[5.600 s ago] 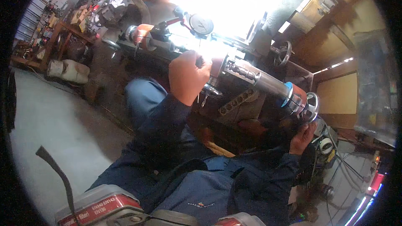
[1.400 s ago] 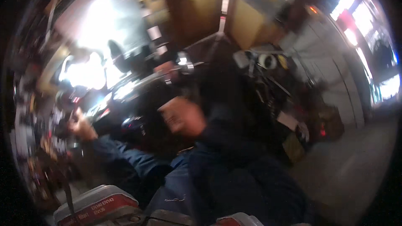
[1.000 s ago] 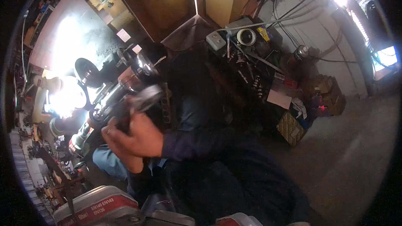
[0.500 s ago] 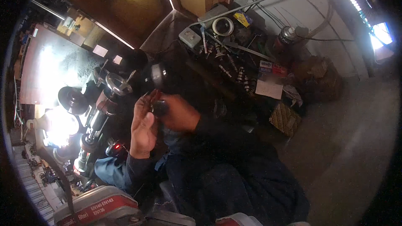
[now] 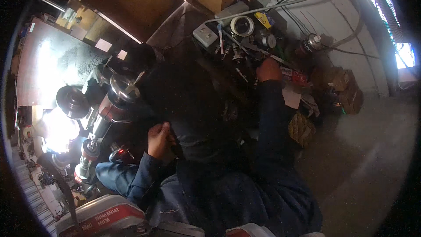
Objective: The person adjusts a metal part on a lathe, using a dial indicator to check alignment, and then rotates the part while operating the machine controls.
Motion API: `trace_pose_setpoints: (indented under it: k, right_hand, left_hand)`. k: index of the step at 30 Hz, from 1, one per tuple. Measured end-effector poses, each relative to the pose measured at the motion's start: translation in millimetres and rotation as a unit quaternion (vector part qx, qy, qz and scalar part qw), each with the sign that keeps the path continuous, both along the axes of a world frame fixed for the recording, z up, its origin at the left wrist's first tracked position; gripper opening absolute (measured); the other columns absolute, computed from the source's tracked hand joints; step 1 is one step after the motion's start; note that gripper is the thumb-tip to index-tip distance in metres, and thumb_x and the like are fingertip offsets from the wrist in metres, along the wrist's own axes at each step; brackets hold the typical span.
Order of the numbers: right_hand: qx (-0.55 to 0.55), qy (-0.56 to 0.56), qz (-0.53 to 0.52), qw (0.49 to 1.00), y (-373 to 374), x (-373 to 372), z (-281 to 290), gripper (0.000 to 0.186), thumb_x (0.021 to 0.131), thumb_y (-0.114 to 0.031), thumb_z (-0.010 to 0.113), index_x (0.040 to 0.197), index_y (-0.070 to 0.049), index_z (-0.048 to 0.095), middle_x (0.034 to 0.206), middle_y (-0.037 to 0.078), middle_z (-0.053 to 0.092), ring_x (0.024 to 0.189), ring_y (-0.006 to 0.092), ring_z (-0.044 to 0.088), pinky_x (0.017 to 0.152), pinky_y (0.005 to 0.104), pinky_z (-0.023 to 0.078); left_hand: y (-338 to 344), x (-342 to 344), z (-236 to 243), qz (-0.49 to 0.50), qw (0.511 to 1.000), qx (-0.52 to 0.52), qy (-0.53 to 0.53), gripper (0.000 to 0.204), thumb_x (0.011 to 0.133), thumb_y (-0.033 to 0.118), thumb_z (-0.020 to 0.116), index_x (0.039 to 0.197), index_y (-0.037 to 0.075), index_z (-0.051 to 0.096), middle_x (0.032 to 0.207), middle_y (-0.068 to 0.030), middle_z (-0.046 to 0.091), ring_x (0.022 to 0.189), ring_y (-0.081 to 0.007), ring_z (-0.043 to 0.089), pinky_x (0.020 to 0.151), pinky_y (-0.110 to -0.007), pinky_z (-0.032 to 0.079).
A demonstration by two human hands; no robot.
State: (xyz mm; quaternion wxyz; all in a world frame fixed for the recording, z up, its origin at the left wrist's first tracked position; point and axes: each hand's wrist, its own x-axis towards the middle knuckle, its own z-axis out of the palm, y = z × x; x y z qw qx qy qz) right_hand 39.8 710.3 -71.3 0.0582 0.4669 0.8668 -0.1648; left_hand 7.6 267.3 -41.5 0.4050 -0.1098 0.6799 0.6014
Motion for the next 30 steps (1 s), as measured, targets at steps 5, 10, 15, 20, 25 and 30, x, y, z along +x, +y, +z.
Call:
trace_pose_setpoints:
  k: [5, 10, 15, 20, 25, 30]
  right_hand:
    - [0.033, -0.051, 0.016, 0.998, 3.4, -1.6, -14.1, 0.035, 0.083, -0.02, 0.065, 0.112, 0.0, 0.063, 0.111, 0.025, 0.066, 0.1, 0.0438, 0.065, 0.088, 0.0536, 0.052]
    - [0.046, 0.001, -0.029, 0.999, 37.7, -4.1, -67.3, 0.034, 0.081, -0.018, 0.069, 0.111, -0.002, 0.063, 0.111, 0.024, 0.066, 0.103, 0.0432, 0.064, 0.088, 0.0516, 0.053]
    - [0.102, 0.029, -0.006, 0.994, 56.6, 5.8, -71.4, 0.042, 0.079, -0.021, 0.074, 0.114, -0.002, 0.061, 0.108, 0.023, 0.066, 0.102, 0.0438, 0.064, 0.086, 0.0495, 0.053]
    - [0.0, 0.194, 0.03, 0.981, 36.9, 24.0, -20.5, 0.046, 0.085, -0.028, 0.074, 0.12, -0.001, 0.063, 0.115, 0.022, 0.066, 0.106, 0.0368, 0.065, 0.091, 0.0446, 0.052]
    - [-0.075, 0.166, 0.09, 0.979, 14.2, 37.8, 13.9, 0.036, 0.088, -0.027, 0.07, 0.114, -0.002, 0.068, 0.111, 0.021, 0.068, 0.106, 0.0363, 0.065, 0.091, 0.0455, 0.051]
    - [-0.042, 0.085, 0.188, 0.978, -2.4, 38.3, -21.9, 0.032, 0.09, -0.028, 0.067, 0.11, -0.003, 0.07, 0.108, 0.022, 0.068, 0.104, 0.0372, 0.065, 0.091, 0.0475, 0.051]
  left_hand:
    - [-21.4, 5.2, -37.4, -0.039, 0.949, -0.104, 0.295, 0.034, 0.093, 0.017, 0.069, 0.114, -0.007, 0.058, 0.109, -0.0186, 0.066, 0.103, -0.0238, 0.064, 0.088, -0.034, 0.05]
    - [-20.8, -8.4, -8.3, -0.172, 0.959, -0.131, 0.185, 0.06, 0.088, 0.013, 0.071, 0.139, -0.005, 0.045, 0.137, -0.0197, 0.056, 0.129, -0.0263, 0.05, 0.109, -0.035, 0.037]
    - [-28.0, 3.0, 1.7, -0.165, 0.941, -0.12, 0.27, 0.024, 0.089, 0.009, 0.069, 0.105, -0.001, 0.054, 0.098, -0.0073, 0.062, 0.089, -0.0154, 0.058, 0.08, -0.03, 0.046]
    - [-48.4, 18.9, -5.9, -0.152, 0.925, -0.096, 0.334, 0.031, 0.088, 0.001, 0.068, 0.077, 0.007, 0.039, 0.067, 0.0042, 0.044, 0.06, -0.0064, 0.037, 0.055, -0.025, 0.034]
    - [-58.3, 36.5, -3.3, 0.025, 0.976, 0.021, 0.216, 0.016, 0.088, -0.006, 0.065, 0.078, 0.002, 0.055, 0.069, 0.0003, 0.056, 0.065, -0.0078, 0.055, 0.062, -0.024, 0.045]
    - [-81.0, 47.3, 2.6, -0.033, 0.98, -0.023, 0.195, 0.008, 0.094, -0.002, 0.058, 0.095, -0.002, 0.066, 0.076, -0.006, 0.066, 0.067, -0.0111, 0.062, 0.06, -0.026, 0.049]
